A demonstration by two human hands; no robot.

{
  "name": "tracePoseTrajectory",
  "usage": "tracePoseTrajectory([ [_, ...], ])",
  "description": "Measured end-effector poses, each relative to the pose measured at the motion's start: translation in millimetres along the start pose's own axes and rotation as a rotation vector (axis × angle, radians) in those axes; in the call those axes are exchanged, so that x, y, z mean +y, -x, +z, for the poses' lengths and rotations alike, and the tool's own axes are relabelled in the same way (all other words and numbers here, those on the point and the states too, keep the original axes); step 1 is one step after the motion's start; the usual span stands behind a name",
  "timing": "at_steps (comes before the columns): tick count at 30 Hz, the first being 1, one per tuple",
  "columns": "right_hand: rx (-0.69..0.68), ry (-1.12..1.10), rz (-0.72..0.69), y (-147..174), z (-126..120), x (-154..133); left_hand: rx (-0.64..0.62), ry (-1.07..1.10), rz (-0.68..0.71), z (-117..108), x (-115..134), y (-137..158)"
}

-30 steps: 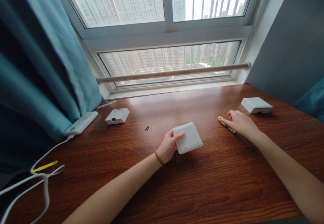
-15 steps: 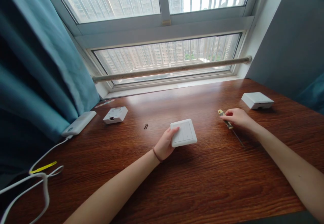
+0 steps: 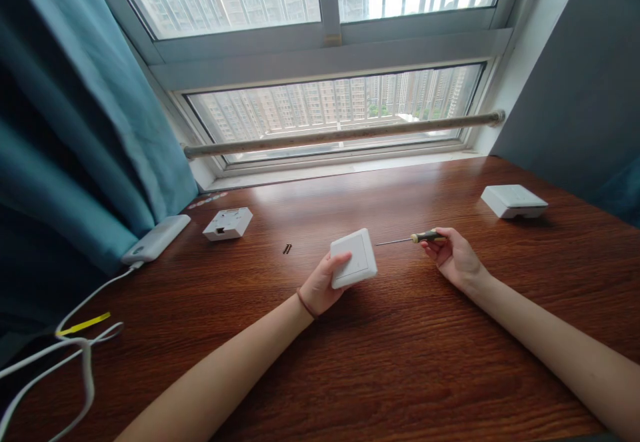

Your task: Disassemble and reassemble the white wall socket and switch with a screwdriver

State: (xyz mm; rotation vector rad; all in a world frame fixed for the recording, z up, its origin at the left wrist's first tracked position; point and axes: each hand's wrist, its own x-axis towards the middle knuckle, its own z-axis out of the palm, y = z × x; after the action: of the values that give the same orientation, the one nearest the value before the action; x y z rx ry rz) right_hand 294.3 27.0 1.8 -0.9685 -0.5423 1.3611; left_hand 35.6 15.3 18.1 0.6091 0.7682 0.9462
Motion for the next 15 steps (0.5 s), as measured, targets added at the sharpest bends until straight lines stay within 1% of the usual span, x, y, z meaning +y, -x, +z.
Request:
tracePoseTrajectory([
  [7,-0.002,-0.066,0.085,-0.5,-0.7,5.7,-0.008,-0.013,-0.017,-1.8,-1.5,-1.6],
  [12,-0.008,-0.081,0.114,1.2,0.3,7.3,-0.079,0.007,-0.014,-2.0,-2.4,-2.1],
  [15,-0.003,-0.085,0.123,0.7,0.0,7.0,-0.084,0.013,-0.009,-0.9,-2.8,-2.3],
])
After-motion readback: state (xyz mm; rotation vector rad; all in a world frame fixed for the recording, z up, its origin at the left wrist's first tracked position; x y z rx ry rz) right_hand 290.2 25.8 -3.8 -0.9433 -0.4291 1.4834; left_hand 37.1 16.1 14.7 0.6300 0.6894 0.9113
